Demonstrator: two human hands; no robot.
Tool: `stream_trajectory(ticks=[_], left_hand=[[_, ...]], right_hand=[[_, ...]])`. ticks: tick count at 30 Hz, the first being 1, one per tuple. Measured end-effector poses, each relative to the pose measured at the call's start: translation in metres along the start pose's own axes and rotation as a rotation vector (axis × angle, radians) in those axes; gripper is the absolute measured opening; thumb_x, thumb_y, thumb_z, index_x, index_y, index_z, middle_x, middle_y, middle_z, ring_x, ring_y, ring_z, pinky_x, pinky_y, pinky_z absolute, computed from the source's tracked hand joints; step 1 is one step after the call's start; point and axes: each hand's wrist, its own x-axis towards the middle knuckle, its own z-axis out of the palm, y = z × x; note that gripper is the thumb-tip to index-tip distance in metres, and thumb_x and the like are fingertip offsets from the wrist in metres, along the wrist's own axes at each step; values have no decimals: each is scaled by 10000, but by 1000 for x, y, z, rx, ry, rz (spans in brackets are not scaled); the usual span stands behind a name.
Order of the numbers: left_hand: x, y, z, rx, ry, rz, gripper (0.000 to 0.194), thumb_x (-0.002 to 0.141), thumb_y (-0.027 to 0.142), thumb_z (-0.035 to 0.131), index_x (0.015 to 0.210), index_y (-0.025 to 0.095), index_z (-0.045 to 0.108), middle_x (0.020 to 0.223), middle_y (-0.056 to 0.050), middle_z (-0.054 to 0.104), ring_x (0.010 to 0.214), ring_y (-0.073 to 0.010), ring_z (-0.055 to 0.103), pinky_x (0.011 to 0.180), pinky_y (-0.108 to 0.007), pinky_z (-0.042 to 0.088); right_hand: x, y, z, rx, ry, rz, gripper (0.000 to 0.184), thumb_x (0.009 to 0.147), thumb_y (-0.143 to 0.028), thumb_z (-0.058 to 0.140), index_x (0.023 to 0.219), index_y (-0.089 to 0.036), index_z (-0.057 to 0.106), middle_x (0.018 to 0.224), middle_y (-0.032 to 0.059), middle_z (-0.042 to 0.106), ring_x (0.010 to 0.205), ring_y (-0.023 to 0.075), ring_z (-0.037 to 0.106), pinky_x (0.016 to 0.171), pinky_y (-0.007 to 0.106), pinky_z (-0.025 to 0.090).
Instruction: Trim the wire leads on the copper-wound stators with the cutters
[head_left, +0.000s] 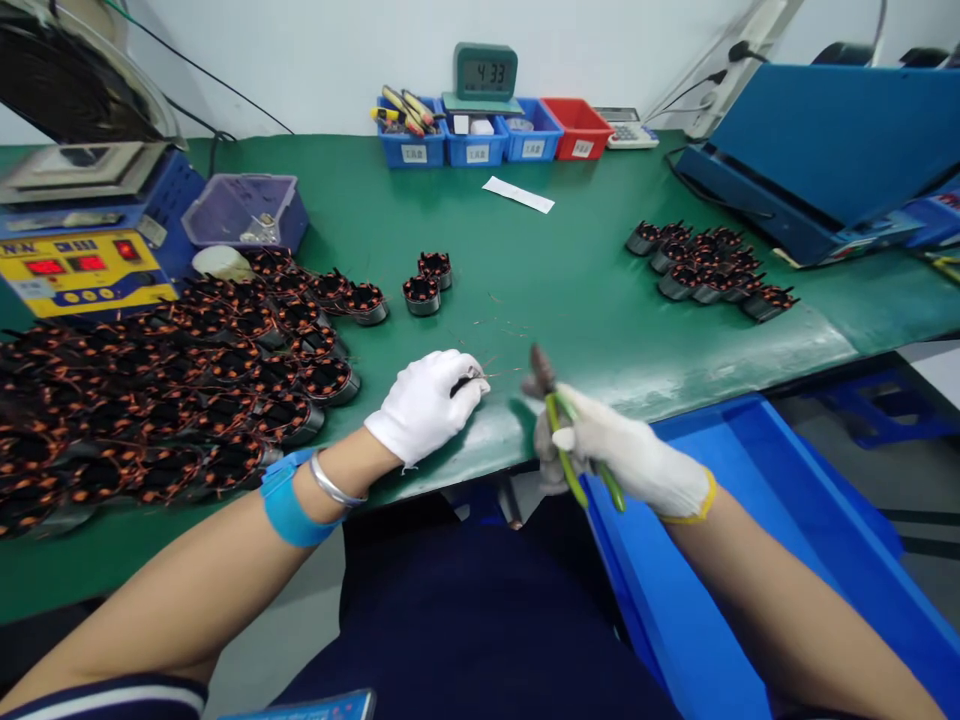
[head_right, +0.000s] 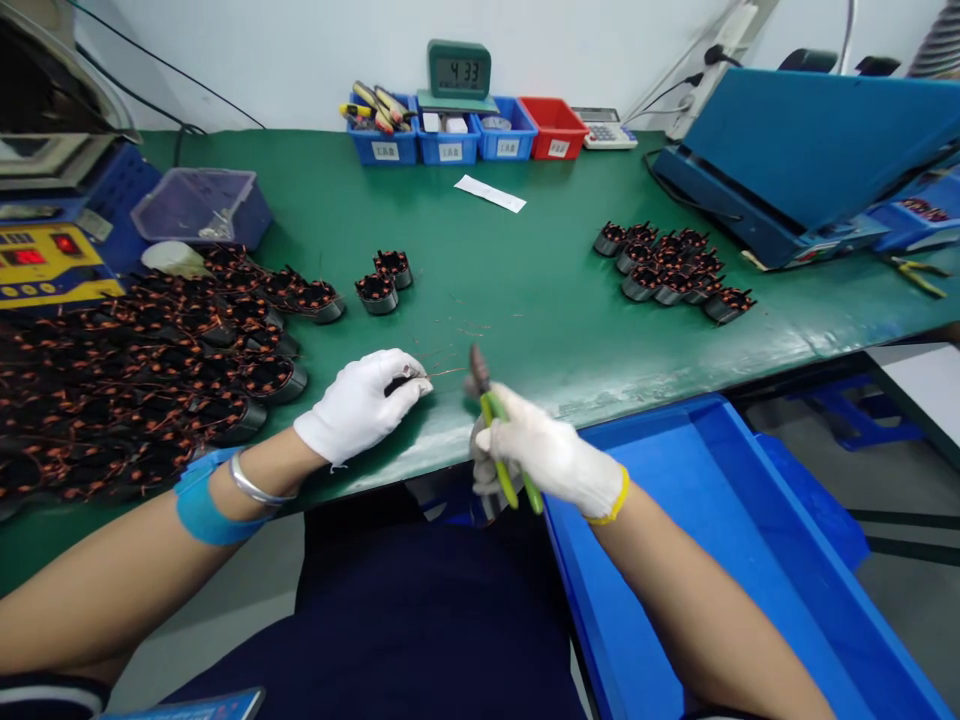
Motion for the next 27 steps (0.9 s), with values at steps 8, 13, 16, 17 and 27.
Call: stream_trajectory(ticks=[8,13,16,17,27], left_hand=[[0,-1,-4,27,-45,36,224,902,352,474,880,203,639,878,-48,666,837,-209,604,782,-347,463],[3,-2,-8,63,-101,86,210,909,332,476,881,209,644,889,-38,663,861,-208,598,778,-340,460],[4,-2,-9,65,-122,112,198,902,324,490,882,209,651,871,-34,663,826,-203,591,755,-339,458],[4,-2,-9,62,-124,119,191,896,319,497,883,209,653,866,-33,663,822,-203,591,751,-340,459],[-2,-4,-12,-581,274,-108,402,878,518,536,1087,177,578,1091,-80,674,1001,-202,641,932,-371,507]], right_hand=[[0,-15,22,-2,-160,221,235,767,-235,550,972,-217,437,645,-54,569,541,112,584,503,224,447],[4,-16,25,-124,-138,240,242,775,-161,504,1000,-223,443,597,-66,561,525,112,587,485,205,445],[5,-11,25,-146,-137,204,207,793,-159,484,985,-223,444,603,-63,569,506,109,578,478,208,456],[5,-10,25,-149,-138,186,187,803,-167,477,978,-223,442,601,-62,568,496,109,570,476,212,458],[11,-18,13,-1424,363,-22,424,874,-442,488,1226,-212,545,1055,132,655,898,327,647,690,391,468]])
